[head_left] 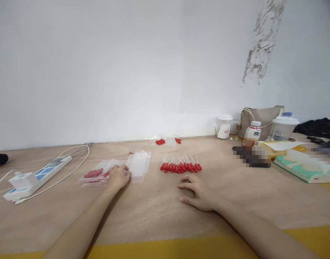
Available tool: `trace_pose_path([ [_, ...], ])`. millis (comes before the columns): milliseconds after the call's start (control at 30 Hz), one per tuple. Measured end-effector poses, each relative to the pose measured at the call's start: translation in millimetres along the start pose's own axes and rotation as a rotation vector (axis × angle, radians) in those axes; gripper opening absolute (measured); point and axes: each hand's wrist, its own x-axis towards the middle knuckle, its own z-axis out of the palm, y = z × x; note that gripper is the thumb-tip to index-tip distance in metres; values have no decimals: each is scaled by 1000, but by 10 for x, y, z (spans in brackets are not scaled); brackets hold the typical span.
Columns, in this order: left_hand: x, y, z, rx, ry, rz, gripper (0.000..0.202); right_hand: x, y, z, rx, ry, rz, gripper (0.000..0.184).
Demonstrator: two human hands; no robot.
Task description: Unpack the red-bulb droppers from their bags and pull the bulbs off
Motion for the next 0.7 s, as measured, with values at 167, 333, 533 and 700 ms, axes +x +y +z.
trace_pose_path([
  [167, 4, -63, -115, 304, 185, -99, 38, -7, -19, -19, 5, -11, 8, 46],
  [333, 199, -425, -298, 284, 32, -319, 71, -4, -24, -20, -3, -7, 3, 45],
  [533, 243, -531, -369, 146, -44, -321, 57, -8, -16, -9, -5, -2, 0, 45],
  [700, 95, -228, -593, 106, 449, -70, 36, -1, -4, -9, 2, 58, 13, 44],
])
